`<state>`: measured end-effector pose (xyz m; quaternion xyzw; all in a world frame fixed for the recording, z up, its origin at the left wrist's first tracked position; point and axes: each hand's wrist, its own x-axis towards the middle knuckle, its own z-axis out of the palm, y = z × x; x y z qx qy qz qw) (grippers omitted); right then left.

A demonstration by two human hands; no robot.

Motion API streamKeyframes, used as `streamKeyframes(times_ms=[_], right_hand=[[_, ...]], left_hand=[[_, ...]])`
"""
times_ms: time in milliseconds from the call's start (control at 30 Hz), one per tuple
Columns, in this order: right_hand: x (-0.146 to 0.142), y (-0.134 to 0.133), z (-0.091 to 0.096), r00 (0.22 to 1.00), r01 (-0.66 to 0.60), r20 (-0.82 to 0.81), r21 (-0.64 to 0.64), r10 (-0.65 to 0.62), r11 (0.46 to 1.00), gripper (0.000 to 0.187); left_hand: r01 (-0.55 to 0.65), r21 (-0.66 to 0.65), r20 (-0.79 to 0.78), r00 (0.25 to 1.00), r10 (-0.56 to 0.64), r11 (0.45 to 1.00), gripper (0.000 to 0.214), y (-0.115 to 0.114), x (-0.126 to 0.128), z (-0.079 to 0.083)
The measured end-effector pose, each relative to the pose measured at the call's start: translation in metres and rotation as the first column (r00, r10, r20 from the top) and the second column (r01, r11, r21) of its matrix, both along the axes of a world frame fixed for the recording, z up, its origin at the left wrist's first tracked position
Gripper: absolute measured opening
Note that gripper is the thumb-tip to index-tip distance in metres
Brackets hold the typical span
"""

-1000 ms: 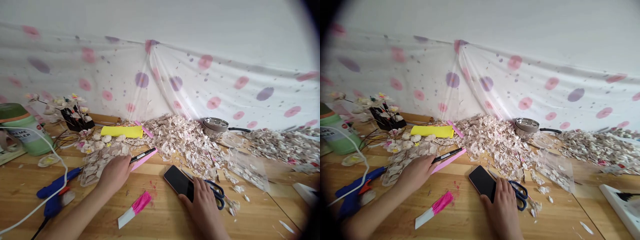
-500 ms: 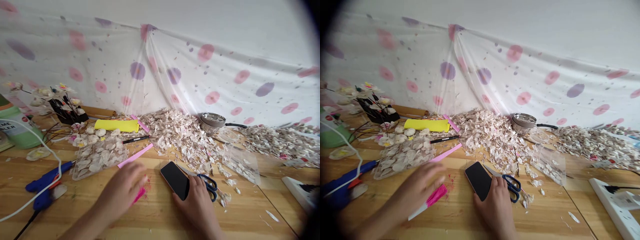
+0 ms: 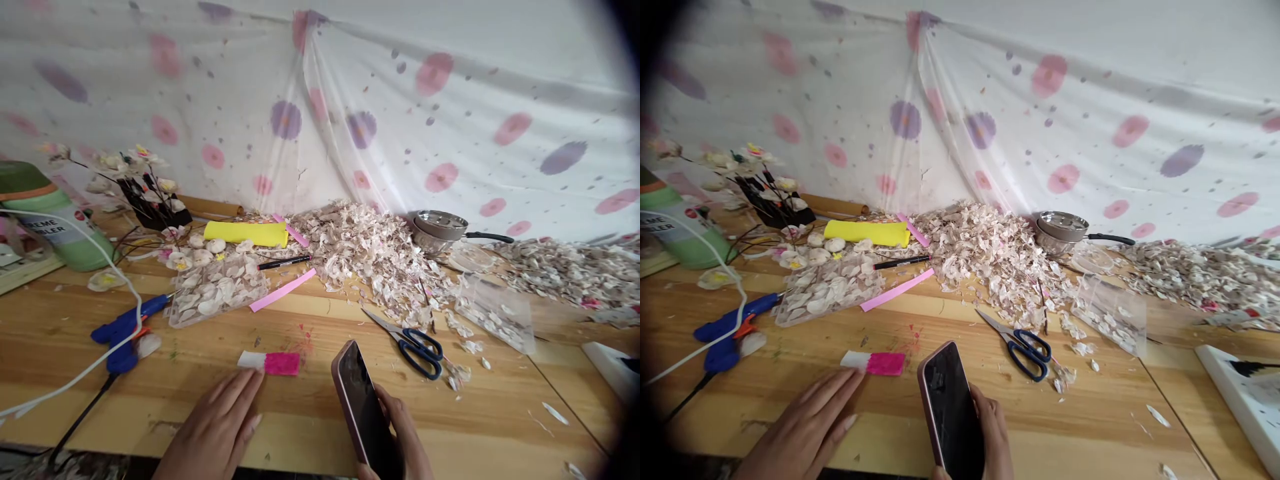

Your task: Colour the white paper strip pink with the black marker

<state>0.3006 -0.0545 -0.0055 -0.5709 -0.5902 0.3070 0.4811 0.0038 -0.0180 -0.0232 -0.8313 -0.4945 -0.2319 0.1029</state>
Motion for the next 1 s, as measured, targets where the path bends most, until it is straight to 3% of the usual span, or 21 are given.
streamKeyframes(times_ms=[133,367,467,567,600,633,700,733,800,833,933,1000], right_hand=[[-0.010,-0.003,-0.005,1.000,0.005,-0.025,0.004,-0.004,1.000,0.066],[-0.041,0.000,-0.005,0.997,0.050,0.049,0.152,-0.058,0.987,0.074],[-0.051,0.003,-0.004,0.996,0.057,0.064,0.169,-0.068,0.984,0.074],[-0.061,0.006,-0.008,0.992,0.038,0.108,0.189,-0.059,0.981,0.080],[-0.065,0.007,-0.009,0.992,0.023,0.115,0.188,-0.045,0.982,0.081],[-0.070,0.008,-0.011,0.993,0.009,0.113,0.181,-0.029,0.983,0.080],[-0.080,0.008,-0.012,0.997,0.007,0.079,0.153,-0.019,0.988,0.075],[-0.085,0.008,-0.012,0.998,0.015,0.058,0.140,-0.023,0.990,0.074],[-0.092,0.007,-0.008,1.000,-0.004,0.020,0.125,0.002,0.992,0.070],[-0.093,0.006,-0.006,1.000,-0.030,0.006,0.122,0.030,0.992,0.069],[-0.091,0.003,0.001,0.993,-0.114,0.020,0.149,0.112,0.982,0.071],[-0.087,0.002,0.004,0.994,-0.100,0.066,0.182,0.089,0.978,0.076]], left_hand=[[0.005,-0.115,0.034,0.999,-0.001,0.993,0.043,0.017,-0.001,0.008],[-0.082,-0.237,0.129,0.985,0.114,0.968,0.038,0.041,0.019,0.019],[-0.110,-0.265,0.217,0.961,0.170,0.958,0.047,0.035,0.030,0.023],[-0.025,-0.400,0.399,0.895,0.199,0.916,0.054,0.009,0.048,0.019],[0.212,-0.561,0.617,0.752,0.233,0.800,0.054,-0.001,0.055,0.015],[0.467,-0.604,0.774,0.538,0.335,0.646,0.054,-0.012,0.063,0.011],[0.812,-0.449,0.797,0.176,0.577,0.372,0.064,-0.026,0.076,0.004],[0.902,-0.311,0.746,0.037,0.665,0.300,0.070,-0.030,0.080,0.002],[0.958,-0.098,0.638,-0.147,0.756,0.269,0.070,-0.030,0.083,0.004],[0.957,-0.039,0.597,-0.207,0.775,0.286,0.066,-0.027,0.082,0.007],[0.958,0.025,0.507,-0.259,0.822,0.287,0.055,-0.018,0.077,0.025],[0.962,0.073,0.484,-0.266,0.834,0.265,0.051,-0.014,0.075,0.035]])
